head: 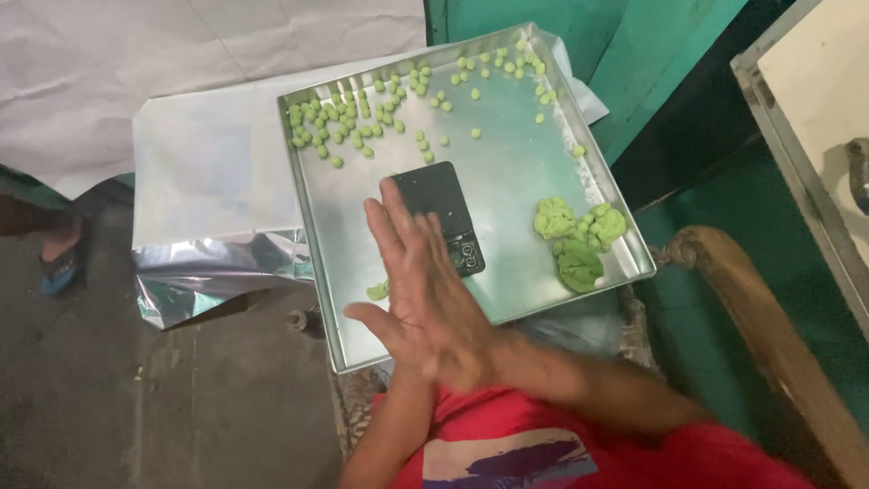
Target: Pinching off pieces of green dough, weighing them on a digital scale for consistency, and rolling them into small balls.
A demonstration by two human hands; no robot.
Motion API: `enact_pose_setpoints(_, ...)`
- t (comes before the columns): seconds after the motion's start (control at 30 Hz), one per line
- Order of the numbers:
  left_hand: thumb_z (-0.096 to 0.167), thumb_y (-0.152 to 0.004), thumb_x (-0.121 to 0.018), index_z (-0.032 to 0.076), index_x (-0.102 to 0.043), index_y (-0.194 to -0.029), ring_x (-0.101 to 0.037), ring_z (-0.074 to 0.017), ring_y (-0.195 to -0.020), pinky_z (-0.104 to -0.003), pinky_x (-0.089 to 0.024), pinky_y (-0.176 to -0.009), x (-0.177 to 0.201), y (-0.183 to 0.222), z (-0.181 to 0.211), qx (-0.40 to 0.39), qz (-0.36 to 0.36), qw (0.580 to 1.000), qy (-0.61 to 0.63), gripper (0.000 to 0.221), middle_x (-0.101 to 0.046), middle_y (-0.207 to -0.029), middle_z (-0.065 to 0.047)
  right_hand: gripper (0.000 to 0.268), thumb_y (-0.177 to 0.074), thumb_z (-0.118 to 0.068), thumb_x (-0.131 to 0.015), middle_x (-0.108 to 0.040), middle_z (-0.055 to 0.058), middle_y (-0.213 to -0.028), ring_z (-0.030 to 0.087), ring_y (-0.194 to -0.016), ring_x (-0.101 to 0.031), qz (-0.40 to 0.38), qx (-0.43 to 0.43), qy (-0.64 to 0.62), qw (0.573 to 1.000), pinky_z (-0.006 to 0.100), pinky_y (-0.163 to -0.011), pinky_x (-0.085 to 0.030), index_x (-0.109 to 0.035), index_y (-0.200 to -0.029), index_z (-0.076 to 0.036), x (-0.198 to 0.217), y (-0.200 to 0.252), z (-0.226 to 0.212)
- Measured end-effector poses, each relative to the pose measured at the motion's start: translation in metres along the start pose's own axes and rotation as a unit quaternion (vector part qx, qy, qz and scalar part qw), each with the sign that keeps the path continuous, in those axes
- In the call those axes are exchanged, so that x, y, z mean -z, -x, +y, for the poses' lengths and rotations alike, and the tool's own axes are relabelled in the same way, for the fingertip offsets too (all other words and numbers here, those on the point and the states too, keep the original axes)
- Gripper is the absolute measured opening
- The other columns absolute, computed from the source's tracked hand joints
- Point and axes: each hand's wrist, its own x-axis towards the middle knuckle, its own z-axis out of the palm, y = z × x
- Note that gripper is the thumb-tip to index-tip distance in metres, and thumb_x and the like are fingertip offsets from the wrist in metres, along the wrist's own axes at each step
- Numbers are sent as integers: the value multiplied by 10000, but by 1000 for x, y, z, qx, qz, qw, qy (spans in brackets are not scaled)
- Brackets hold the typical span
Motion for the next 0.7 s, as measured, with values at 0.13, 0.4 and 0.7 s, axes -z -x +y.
enact_pose_setpoints(0.13,922,-1067,-122,487,101,-1651,189,-96,-1539,-733,21,-1203,2,-1,-54,-59,-151,452,877,761,192,-1684,183,801,-1105,-628,-174,77,157,-1765,434,-1636,107,1,-3,5,1000,607,-1349,168,29,-1693,-123,9,22,32)
enact_pose_setpoints(0.4,838,-1299,-256,251,110,-1729,163,-242,-1591,-578,63,-1296,-7,11,-49,-86,-38,391,916,815,204,-1734,-27,907,-979,-596,-246,139,171,-1723,464,-1593,126,-7,-23,-54,998,748,-1268,158,21,-1650,-49,-12,66,30)
enact_pose_setpoints(0.7,512,-1086,-136,8,26,-1635,129,-320,-1593,-515,139,-1286,24,51,-3,86,135,984,77,763,99,-1722,-168,1150,-901,25,-728,329,177,-1670,490,-1582,128,20,-86,-113,990,723,-1289,-9,137,-1652,-85,14,65,75)
